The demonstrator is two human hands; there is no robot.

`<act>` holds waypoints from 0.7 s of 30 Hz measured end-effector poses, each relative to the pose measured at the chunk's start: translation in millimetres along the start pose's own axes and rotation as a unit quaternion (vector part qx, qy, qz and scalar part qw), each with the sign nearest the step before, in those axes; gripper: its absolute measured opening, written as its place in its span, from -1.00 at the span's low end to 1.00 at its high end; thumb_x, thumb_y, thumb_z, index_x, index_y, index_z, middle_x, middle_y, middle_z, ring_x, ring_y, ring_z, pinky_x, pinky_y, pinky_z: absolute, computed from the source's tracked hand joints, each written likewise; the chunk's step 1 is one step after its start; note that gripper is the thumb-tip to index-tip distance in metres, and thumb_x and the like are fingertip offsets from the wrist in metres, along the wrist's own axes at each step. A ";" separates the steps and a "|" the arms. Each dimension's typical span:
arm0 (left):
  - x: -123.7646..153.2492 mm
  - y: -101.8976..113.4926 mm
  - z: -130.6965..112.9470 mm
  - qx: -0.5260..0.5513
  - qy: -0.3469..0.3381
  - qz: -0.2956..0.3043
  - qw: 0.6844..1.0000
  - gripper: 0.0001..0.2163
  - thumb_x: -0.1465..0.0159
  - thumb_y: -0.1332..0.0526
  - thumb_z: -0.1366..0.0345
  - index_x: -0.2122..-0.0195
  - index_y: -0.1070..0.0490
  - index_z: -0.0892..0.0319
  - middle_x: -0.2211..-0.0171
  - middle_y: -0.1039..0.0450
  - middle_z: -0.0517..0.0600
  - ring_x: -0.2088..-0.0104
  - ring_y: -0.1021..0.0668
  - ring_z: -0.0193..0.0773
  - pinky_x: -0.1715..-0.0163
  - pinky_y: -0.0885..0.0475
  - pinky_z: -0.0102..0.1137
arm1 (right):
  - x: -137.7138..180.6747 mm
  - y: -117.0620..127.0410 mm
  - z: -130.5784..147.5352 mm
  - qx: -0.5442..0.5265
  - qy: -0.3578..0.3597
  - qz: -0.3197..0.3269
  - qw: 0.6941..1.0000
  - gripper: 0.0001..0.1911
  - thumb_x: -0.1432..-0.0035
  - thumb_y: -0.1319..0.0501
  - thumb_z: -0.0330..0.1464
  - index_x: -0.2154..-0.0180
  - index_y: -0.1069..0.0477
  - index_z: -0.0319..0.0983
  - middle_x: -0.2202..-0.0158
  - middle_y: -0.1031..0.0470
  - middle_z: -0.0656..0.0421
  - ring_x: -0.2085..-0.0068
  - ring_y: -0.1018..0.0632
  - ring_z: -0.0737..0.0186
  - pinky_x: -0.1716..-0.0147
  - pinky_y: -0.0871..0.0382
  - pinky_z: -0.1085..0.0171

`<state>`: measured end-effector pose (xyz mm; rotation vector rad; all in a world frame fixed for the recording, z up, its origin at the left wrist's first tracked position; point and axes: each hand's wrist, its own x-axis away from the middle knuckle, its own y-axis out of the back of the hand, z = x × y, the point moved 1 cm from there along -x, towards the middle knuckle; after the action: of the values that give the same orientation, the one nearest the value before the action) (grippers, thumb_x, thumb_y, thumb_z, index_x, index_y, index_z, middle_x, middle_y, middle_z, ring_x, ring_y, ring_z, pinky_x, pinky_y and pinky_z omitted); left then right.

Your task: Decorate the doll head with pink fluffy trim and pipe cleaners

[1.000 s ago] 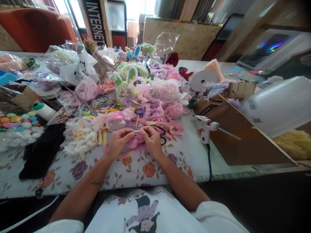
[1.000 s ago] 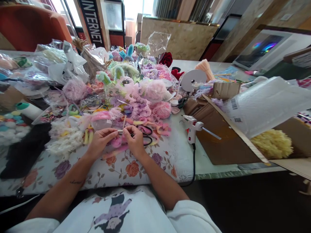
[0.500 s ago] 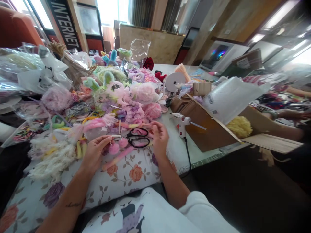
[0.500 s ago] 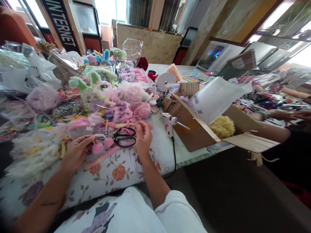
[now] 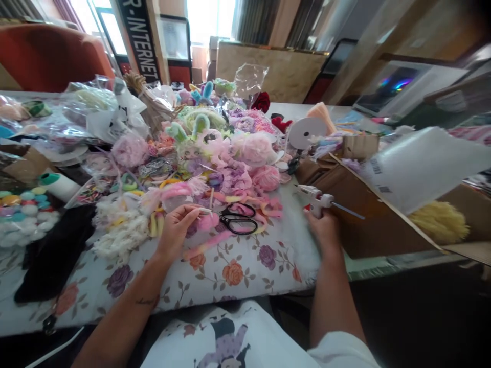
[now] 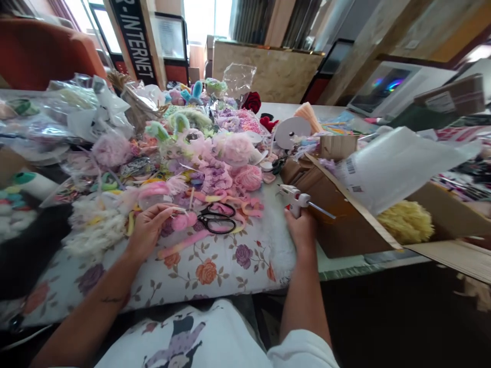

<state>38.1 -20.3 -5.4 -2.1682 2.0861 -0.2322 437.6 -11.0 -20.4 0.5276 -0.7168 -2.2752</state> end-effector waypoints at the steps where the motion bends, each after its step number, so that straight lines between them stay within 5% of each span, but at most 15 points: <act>1: -0.3 0.4 -1.4 -0.004 -0.014 0.000 1.000 -0.80 -0.14 -0.36 0.16 0.36 -0.59 0.20 0.22 -0.58 0.05 0.31 -0.52 -0.31 0.33 -0.36 -0.49 | -2.5 0.2 2.3 0.006 0.000 0.008 1.000 -0.77 0.29 -0.33 -0.29 0.56 -0.28 -0.15 0.49 -0.46 0.08 0.20 -0.53 -0.16 0.05 -0.29 -0.07; 6: -0.8 -0.3 -5.1 0.071 0.008 -0.008 0.997 -0.81 -0.12 -0.37 0.20 0.37 -0.59 0.23 0.38 -0.59 0.05 0.35 -0.53 -0.30 0.31 -0.39 -0.46 | 1.6 6.1 7.1 -0.023 -0.038 0.016 0.999 -0.77 0.22 -0.32 -0.40 0.65 -0.26 -0.13 0.59 -0.42 0.08 0.35 -0.55 -0.06 0.22 -0.36 -0.02; 9: -0.9 -1.8 -6.7 0.128 0.036 -0.034 0.990 -0.81 -0.06 -0.40 0.22 0.39 -0.59 0.25 0.39 -0.61 0.07 0.38 -0.56 -0.28 0.34 -0.41 -0.43 | 22.2 7.4 14.7 -0.091 -0.063 0.019 0.994 -0.91 0.11 -0.29 -0.33 0.51 -0.40 -0.18 0.52 -0.50 0.01 0.54 -0.50 0.14 0.45 -0.37 0.08; 12: -1.3 -2.0 -9.6 0.160 0.030 -0.073 0.984 -0.82 -0.03 -0.41 0.25 0.40 -0.60 0.26 0.38 -0.62 0.08 0.38 -0.58 -0.27 0.31 -0.43 -0.42 | 58.6 1.7 34.1 -0.184 -0.058 0.033 0.981 -0.81 0.04 -0.28 -0.22 0.39 -0.43 -0.17 0.44 -0.57 -0.03 0.55 -0.51 0.19 0.55 -0.33 0.15; 16: -1.6 -0.4 -11.4 0.182 0.022 -0.106 0.977 -0.81 -0.03 -0.42 0.24 0.39 -0.61 0.26 0.38 -0.62 0.07 0.37 -0.58 -0.28 0.26 -0.45 -0.40 | 123.9 -18.9 69.5 -0.351 -0.060 0.201 0.912 -0.75 0.05 -0.33 -0.20 0.33 -0.52 -0.22 0.45 -0.59 0.01 0.51 -0.54 0.12 0.60 -0.33 0.20; 21: -1.6 0.3 -10.5 0.205 0.030 -0.109 0.972 -0.82 -0.02 -0.42 0.26 0.40 -0.60 0.27 0.38 -0.62 0.07 0.36 -0.58 -0.29 0.25 -0.45 -0.43 | 189.9 -47.3 100.9 -0.370 -0.055 0.406 0.833 -0.71 0.04 -0.34 -0.24 0.23 -0.54 -0.19 0.51 -0.56 0.20 0.59 -0.47 0.26 0.62 -0.34 0.28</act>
<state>35.7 -18.5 4.8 -2.1434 1.6363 -0.6911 229.9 -82.2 -4.1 -0.2618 -0.0150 -1.5665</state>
